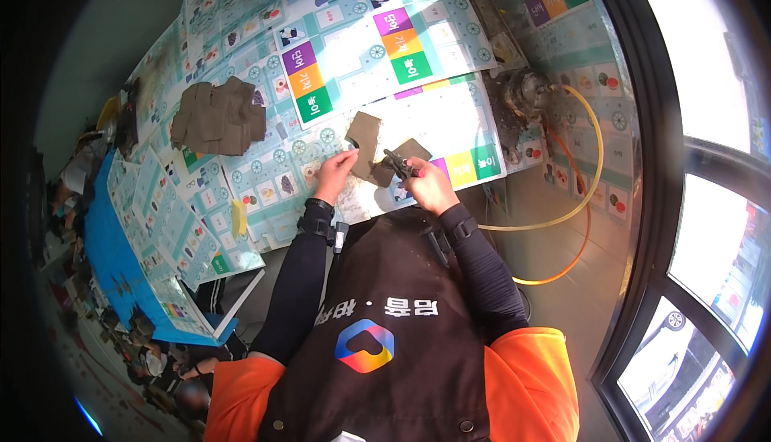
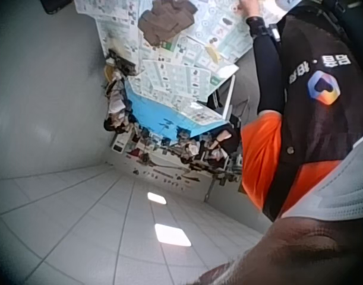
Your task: The recorder is using a spray glue gun to apply adhesive to small brown shoe components on a workstation.
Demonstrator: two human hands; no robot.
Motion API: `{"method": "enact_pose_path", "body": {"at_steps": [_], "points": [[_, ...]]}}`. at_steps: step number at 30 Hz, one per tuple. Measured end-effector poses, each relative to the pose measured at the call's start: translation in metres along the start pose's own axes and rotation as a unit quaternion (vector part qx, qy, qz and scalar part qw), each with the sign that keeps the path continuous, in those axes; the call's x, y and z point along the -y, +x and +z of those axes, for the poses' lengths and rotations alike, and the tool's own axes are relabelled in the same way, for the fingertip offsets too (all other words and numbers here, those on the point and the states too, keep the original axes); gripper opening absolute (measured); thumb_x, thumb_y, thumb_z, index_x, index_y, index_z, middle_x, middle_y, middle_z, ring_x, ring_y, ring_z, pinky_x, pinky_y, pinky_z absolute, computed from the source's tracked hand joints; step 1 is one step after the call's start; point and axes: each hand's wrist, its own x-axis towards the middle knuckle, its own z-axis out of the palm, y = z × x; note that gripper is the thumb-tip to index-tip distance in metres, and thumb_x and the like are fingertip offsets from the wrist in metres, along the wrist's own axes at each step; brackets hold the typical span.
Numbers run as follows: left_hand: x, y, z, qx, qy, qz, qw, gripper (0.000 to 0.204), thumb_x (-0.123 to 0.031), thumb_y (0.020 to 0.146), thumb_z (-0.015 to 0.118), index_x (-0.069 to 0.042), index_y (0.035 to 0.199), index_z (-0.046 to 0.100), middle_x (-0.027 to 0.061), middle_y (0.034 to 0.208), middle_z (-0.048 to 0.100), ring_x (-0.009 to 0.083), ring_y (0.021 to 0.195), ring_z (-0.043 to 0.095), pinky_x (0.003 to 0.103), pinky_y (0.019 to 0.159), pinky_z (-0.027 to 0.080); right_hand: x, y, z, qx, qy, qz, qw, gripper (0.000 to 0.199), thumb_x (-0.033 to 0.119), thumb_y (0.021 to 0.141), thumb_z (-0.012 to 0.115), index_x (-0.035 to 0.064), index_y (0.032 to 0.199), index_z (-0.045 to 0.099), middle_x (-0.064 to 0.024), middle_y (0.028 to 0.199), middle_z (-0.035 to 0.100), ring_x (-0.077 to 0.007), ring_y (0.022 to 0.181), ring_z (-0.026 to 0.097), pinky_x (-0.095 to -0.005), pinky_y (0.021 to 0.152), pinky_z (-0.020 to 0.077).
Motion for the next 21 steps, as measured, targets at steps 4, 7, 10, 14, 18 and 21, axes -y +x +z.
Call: {"method": "enact_pose_path", "body": {"at_steps": [4,7,10,14,18,21], "points": [[0.001,0.000,0.000,-0.006,-0.003,0.016,1.000,0.025,-0.017,0.085,0.062,-0.002,0.105,0.066,0.0028,0.092,0.067,0.0057,0.079,0.058,0.020,0.071,0.045,0.004,-0.009,0.009,0.020,-0.035,0.061,0.997,0.030,0.007,0.067,0.059,0.0025,0.096,0.057,-0.0114,0.070,0.059,-0.0218,0.066,0.057,-0.0313,0.064,0.0431],[0.002,0.000,0.000,-0.006,-0.003,0.010,1.000,0.025,-0.017,0.085,0.062,-0.003,0.105,0.066,0.0027,0.092,0.067,0.0055,0.079,0.058,0.019,0.070,0.045,0.006,-0.015,0.012,0.029,-0.016,0.031,0.999,0.025,0.007,0.067,0.059,0.0033,0.092,0.056,-0.0121,0.068,0.056,-0.0242,0.068,0.056,-0.0318,0.066,0.0425],[0.002,0.001,0.000,-0.004,0.003,0.007,1.000,0.025,-0.017,0.085,0.062,-0.003,0.105,0.066,0.0023,0.091,0.067,0.0052,0.078,0.058,0.019,0.069,0.045,0.004,-0.016,0.012,0.022,-0.015,0.022,0.999,0.023,0.007,0.067,0.059,0.0039,0.090,0.056,-0.0135,0.069,0.056,-0.0260,0.068,0.056,-0.0329,0.067,0.0427],[0.005,0.001,-0.002,0.039,0.020,-0.014,0.999,0.027,-0.021,0.087,0.061,-0.007,0.110,0.064,-0.0023,0.098,0.065,0.0024,0.080,0.055,0.018,0.064,0.043,-0.002,-0.015,0.010,-0.045,-0.032,0.045,0.997,0.023,0.008,0.067,0.058,0.0044,0.090,0.057,-0.0148,0.071,0.057,-0.0290,0.071,0.056,-0.0348,0.069,0.0431],[0.007,0.001,-0.002,0.019,0.022,0.011,1.000,0.027,-0.021,0.087,0.061,-0.007,0.110,0.065,-0.0022,0.097,0.065,0.0024,0.080,0.055,0.018,0.064,0.043,-0.002,-0.019,0.014,0.012,-0.042,0.065,0.997,0.025,0.011,0.067,0.056,0.0050,0.092,0.057,-0.0164,0.075,0.059,-0.0340,0.077,0.058,-0.0367,0.068,0.0436],[0.007,0.001,-0.002,0.021,0.025,0.003,0.999,0.027,-0.021,0.087,0.061,-0.007,0.110,0.064,-0.0021,0.097,0.065,0.0025,0.079,0.055,0.019,0.064,0.043,0.001,-0.021,0.017,0.029,-0.065,0.042,0.997,0.025,0.010,0.067,0.055,0.0049,0.092,0.057,-0.0162,0.075,0.059,-0.0333,0.076,0.058,-0.0371,0.068,0.0434]]}}
